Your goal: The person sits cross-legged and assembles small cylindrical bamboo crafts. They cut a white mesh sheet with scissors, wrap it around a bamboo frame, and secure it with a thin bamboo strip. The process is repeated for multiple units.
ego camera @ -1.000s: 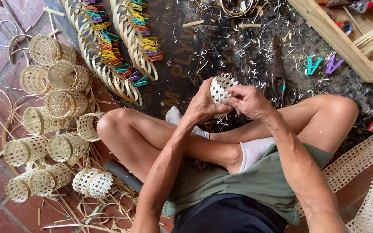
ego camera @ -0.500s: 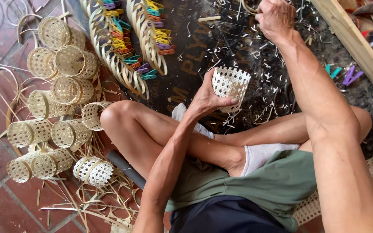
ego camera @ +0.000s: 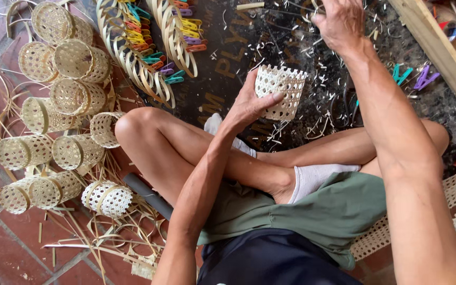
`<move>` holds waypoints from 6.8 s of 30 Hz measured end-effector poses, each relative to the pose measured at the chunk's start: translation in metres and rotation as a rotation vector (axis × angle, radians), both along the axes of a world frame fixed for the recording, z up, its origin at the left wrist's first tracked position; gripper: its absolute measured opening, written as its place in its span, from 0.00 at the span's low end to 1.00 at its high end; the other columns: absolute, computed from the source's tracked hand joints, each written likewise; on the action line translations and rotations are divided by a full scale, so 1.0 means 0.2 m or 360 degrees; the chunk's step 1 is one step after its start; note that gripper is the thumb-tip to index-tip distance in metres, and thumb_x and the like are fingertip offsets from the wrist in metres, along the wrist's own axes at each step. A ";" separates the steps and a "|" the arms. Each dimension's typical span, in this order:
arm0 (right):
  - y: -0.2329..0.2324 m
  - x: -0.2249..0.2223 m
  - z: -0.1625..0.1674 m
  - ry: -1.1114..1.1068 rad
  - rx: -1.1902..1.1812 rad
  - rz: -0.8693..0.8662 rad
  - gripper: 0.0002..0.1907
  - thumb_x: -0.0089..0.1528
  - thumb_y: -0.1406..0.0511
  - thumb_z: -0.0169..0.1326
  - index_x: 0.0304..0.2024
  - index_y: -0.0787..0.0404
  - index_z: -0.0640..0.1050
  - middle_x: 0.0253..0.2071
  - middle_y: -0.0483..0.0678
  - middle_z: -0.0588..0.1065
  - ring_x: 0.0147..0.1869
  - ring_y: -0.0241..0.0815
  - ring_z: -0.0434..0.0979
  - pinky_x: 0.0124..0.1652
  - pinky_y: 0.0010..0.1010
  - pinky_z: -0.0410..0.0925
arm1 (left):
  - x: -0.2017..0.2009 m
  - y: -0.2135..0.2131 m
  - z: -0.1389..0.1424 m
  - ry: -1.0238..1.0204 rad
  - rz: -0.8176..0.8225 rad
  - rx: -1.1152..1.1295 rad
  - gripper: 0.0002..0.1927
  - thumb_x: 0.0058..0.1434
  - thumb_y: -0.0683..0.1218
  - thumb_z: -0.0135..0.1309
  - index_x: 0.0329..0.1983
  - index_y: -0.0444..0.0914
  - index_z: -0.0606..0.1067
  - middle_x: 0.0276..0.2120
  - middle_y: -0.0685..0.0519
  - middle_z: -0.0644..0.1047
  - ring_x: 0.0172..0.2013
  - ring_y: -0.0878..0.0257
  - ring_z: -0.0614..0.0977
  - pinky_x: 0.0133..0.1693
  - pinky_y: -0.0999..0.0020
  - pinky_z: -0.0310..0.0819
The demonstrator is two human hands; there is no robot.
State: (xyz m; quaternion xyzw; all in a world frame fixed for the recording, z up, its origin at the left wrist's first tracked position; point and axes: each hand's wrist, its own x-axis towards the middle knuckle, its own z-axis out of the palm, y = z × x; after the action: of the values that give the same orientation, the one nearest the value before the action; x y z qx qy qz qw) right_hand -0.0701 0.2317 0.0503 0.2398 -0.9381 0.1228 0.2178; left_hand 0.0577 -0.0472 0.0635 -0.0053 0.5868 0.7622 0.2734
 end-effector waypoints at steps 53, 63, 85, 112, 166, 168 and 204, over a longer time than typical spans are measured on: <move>-0.08 0.98 0.33 -0.1783 -0.2128 -0.0513 0.17 0.67 0.55 0.59 0.43 0.64 0.82 0.25 0.39 0.73 0.22 0.26 0.66 0.19 0.17 0.57 | 0.17 0.02 0.22 0.0622 -0.0452 0.0023 0.56 0.54 0.49 0.75 0.80 0.46 0.53 0.71 0.46 0.65 0.69 0.53 0.70 0.69 0.61 0.70; -0.18 0.97 0.41 -0.0814 -0.0939 -0.0524 0.06 0.68 0.67 0.58 0.42 0.65 0.83 0.32 0.48 0.79 0.33 0.39 0.77 0.33 0.33 0.68 | 0.18 0.03 0.15 0.0345 -0.0495 0.0260 0.59 0.52 0.50 0.75 0.80 0.36 0.51 0.72 0.43 0.65 0.71 0.56 0.66 0.71 0.62 0.61; -0.24 1.16 0.64 -0.0581 -0.1798 -0.0298 0.09 0.70 0.70 0.67 0.50 0.69 0.82 0.39 0.45 0.79 0.36 0.29 0.75 0.36 0.19 0.67 | 0.18 0.01 0.21 0.0674 -0.0520 -0.0344 0.59 0.50 0.57 0.73 0.78 0.39 0.52 0.69 0.41 0.69 0.68 0.52 0.71 0.68 0.61 0.65; -0.35 1.24 0.55 -0.0634 -0.1151 -0.0592 0.05 0.69 0.70 0.63 0.45 0.67 0.80 0.32 0.50 0.78 0.33 0.37 0.76 0.33 0.29 0.68 | 0.29 -0.11 0.33 0.0686 -0.0618 -0.0078 0.60 0.46 0.49 0.77 0.77 0.36 0.55 0.69 0.43 0.68 0.71 0.54 0.69 0.72 0.61 0.62; -0.16 0.87 0.06 -0.0019 -0.0630 -0.0424 0.10 0.65 0.76 0.59 0.48 0.66 0.81 0.39 0.55 0.79 0.41 0.52 0.82 0.39 0.40 0.75 | 0.07 0.12 -0.05 0.1709 -0.0558 -0.1087 0.54 0.65 0.71 0.57 0.80 0.37 0.49 0.72 0.41 0.62 0.71 0.46 0.65 0.69 0.50 0.58; -0.17 0.86 0.05 0.0004 -0.0623 -0.0462 0.09 0.65 0.76 0.58 0.48 0.66 0.82 0.39 0.55 0.79 0.41 0.51 0.82 0.39 0.39 0.75 | 0.06 0.12 -0.05 0.1744 -0.0511 -0.0969 0.52 0.68 0.70 0.53 0.80 0.35 0.47 0.74 0.37 0.59 0.74 0.43 0.61 0.72 0.49 0.54; -0.27 0.71 0.10 0.0180 -0.0772 -0.0270 0.08 0.68 0.76 0.64 0.45 0.66 0.78 0.42 0.53 0.78 0.44 0.50 0.82 0.42 0.38 0.75 | -0.15 0.27 -0.22 0.0495 0.0064 -0.0327 0.29 0.76 0.59 0.41 0.62 0.35 0.82 0.30 0.55 0.71 0.35 0.66 0.67 0.39 0.67 0.63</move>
State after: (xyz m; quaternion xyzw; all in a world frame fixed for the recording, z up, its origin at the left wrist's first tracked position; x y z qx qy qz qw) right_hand 0.0710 0.1770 0.0700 0.1075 -0.8843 0.3118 0.3305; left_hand 0.0274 0.0077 0.0186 0.0730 0.6965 0.6952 0.1620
